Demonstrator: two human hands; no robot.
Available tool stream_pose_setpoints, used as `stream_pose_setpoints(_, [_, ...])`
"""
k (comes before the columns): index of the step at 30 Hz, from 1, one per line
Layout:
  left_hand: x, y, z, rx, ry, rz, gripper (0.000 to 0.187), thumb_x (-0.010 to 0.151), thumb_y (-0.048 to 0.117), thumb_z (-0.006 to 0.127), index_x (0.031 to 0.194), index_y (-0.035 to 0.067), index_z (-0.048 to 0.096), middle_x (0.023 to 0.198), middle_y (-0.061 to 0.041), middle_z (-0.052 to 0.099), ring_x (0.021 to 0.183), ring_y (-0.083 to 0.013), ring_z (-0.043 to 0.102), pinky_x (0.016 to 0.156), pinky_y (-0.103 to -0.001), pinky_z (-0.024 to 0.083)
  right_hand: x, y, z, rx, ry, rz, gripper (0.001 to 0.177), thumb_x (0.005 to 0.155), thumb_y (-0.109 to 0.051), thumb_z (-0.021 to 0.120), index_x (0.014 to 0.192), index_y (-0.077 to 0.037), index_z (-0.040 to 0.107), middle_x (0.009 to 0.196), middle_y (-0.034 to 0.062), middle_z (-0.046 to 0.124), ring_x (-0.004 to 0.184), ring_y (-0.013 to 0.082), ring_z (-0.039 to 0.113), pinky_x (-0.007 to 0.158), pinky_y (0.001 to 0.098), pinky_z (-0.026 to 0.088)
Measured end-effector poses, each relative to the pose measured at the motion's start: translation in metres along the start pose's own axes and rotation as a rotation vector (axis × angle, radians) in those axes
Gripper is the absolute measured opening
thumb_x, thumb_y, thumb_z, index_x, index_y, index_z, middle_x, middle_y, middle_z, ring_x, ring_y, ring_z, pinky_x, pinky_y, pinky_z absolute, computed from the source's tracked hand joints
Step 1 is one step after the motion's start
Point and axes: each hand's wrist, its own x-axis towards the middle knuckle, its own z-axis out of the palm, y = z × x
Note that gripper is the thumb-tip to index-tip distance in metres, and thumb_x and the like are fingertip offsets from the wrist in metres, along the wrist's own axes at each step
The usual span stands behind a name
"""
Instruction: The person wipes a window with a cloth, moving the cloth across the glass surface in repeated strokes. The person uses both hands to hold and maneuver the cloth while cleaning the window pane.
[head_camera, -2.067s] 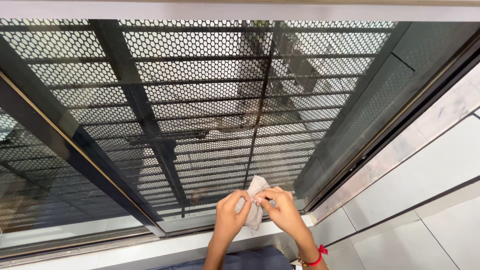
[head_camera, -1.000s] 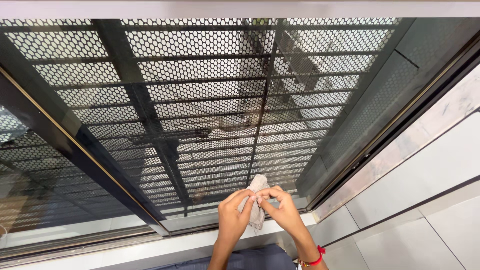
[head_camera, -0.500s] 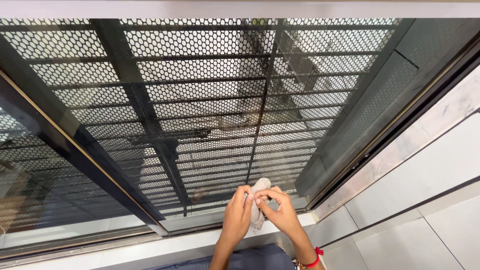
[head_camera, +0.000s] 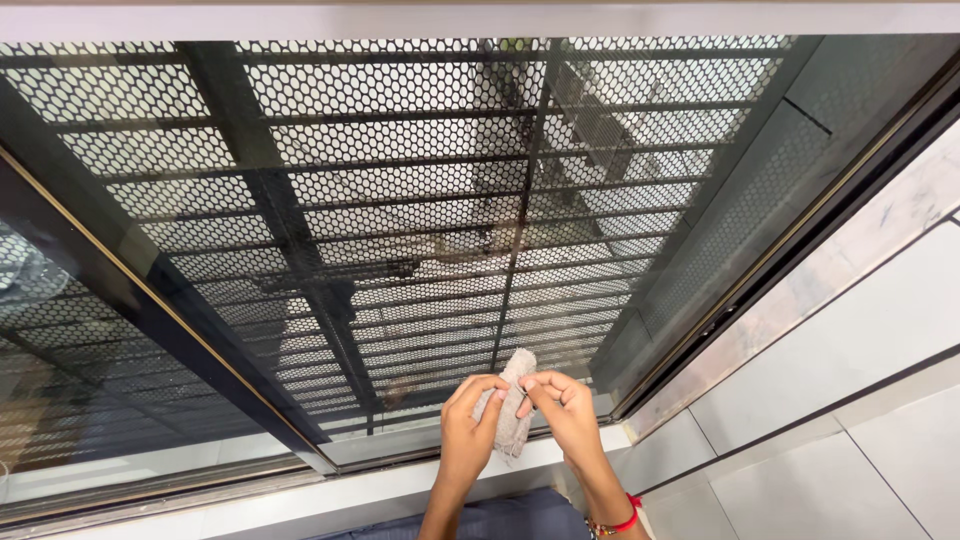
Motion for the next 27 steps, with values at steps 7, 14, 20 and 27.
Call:
stream_pose_setpoints(7, [-0.003,0.000,0.002,0.113,0.011,0.083,0.012,0.086,0.003,0.071,0.096,0.001,0.077,0.100,-0.013,0.077,0.090,-0.0256,0.077,0.079,-0.034,0.059,0.002,-0.001,-0.016,-0.018,-0.166,0.043,0.012,0.090,-0.003,0.065,0.090,0.004,0.074,0.072,0.0082,0.075,0.067,0.0109,0.067,0.068,0.0271,0.051])
stream_pose_setpoints(14, [-0.002,0.006,-0.001,0.126,-0.134,0.096,0.019,0.086,0.005,0.072,0.103,0.003,0.079,0.108,-0.016,0.076,0.093,-0.0280,0.077,0.080,-0.034,0.058,-0.001,-0.014,-0.020,0.007,-0.281,0.165,0.016,0.090,-0.008,0.066,0.085,0.004,0.076,0.072,0.0022,0.067,0.066,0.0081,0.056,0.064,0.0256,0.044])
stream_pose_setpoints(20, [-0.002,0.002,0.003,0.067,-0.187,0.000,0.021,0.084,0.010,0.077,0.104,0.003,0.080,0.108,-0.015,0.075,0.096,-0.0269,0.074,0.084,-0.034,0.056,-0.001,-0.023,-0.025,-0.098,-0.316,0.144,0.018,0.090,-0.010,0.067,0.084,0.003,0.078,0.069,0.0014,0.067,0.065,0.0067,0.056,0.062,0.0243,0.045])
stream_pose_setpoints(27, [-0.005,-0.017,0.010,-0.154,-0.190,-0.146,0.014,0.082,0.008,0.080,0.093,0.000,0.080,0.109,-0.015,0.075,0.105,-0.0231,0.070,0.094,-0.033,0.052,0.004,0.003,-0.042,-0.078,-0.105,0.116,0.016,0.080,0.001,0.086,0.087,0.006,0.073,0.076,0.0034,0.065,0.064,0.0090,0.048,0.058,0.0258,0.037])
